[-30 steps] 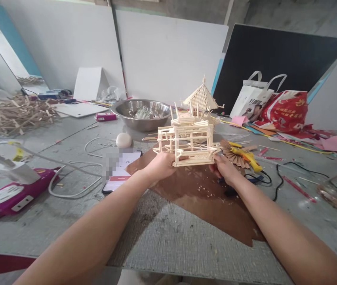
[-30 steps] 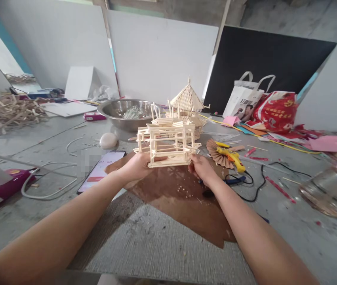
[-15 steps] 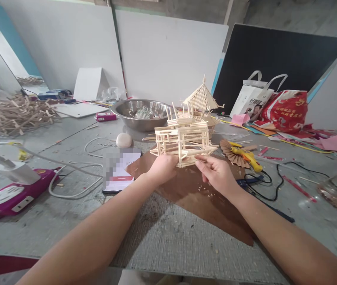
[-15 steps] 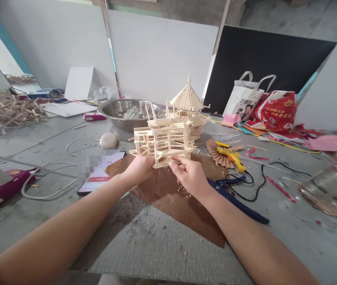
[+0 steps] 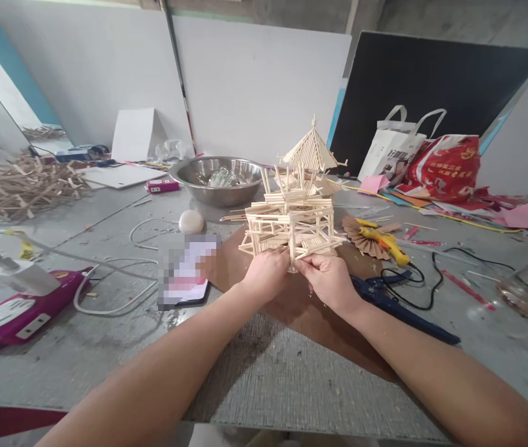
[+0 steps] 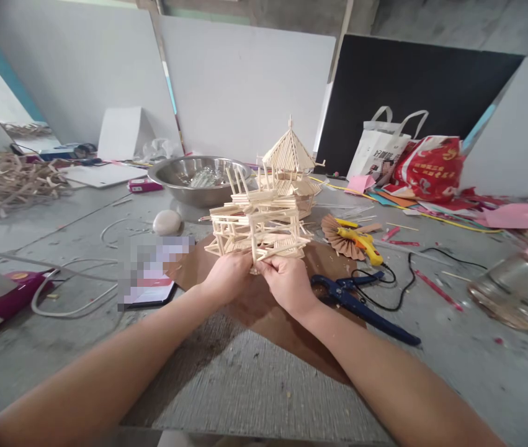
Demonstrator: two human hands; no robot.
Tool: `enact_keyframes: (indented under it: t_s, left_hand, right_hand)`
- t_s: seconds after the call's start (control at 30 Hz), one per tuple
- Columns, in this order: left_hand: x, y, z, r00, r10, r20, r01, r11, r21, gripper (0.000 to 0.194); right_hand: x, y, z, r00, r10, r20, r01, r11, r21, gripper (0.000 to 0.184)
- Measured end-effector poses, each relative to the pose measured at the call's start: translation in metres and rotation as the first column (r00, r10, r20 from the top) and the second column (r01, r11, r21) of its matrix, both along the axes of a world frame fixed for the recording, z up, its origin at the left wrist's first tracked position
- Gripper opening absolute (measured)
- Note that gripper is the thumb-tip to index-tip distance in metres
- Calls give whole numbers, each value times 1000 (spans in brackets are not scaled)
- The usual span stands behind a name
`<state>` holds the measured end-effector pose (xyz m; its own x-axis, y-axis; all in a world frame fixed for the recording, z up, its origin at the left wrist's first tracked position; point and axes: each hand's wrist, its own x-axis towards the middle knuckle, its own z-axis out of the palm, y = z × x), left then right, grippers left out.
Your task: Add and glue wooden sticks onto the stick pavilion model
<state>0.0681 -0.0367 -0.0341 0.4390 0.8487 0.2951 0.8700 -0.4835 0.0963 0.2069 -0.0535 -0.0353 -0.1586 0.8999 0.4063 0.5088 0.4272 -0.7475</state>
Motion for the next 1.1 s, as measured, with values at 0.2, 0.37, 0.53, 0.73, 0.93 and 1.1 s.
enact_keyframes:
  t_s: [0.2,0.37,0.53,0.73,0.93,1.1]
  left_hand:
    - [-5,1,6,997,81,-5,-81,996,-40,18]
    - [-8,1,9,991,130,8,-130,991,-30,16]
    - [-11,3,8,992,127,25,-127,992,-26,19]
    - [-11,3,4,991,126,53,-126,992,-5,29]
    - [-7,0,-2,998,-42,48,42,999,-8,33]
    - [-4,1,-6,992,-124,27,124,992,20,37]
  right_hand:
    - [11,-3,7,999,36,1,-35,965,262,18]
    - [21,-19,32,976,178,-124,-138,949,283,12]
    - [40,-33,64,883,249,-398,-90,922,377,8]
    - [54,-10,73,880,79,-469,-31,994,108,15]
    - [42,19,45,960,-11,-280,-68,960,-271,35]
    - [31,12,43,894,15,-448,-229,874,-429,39]
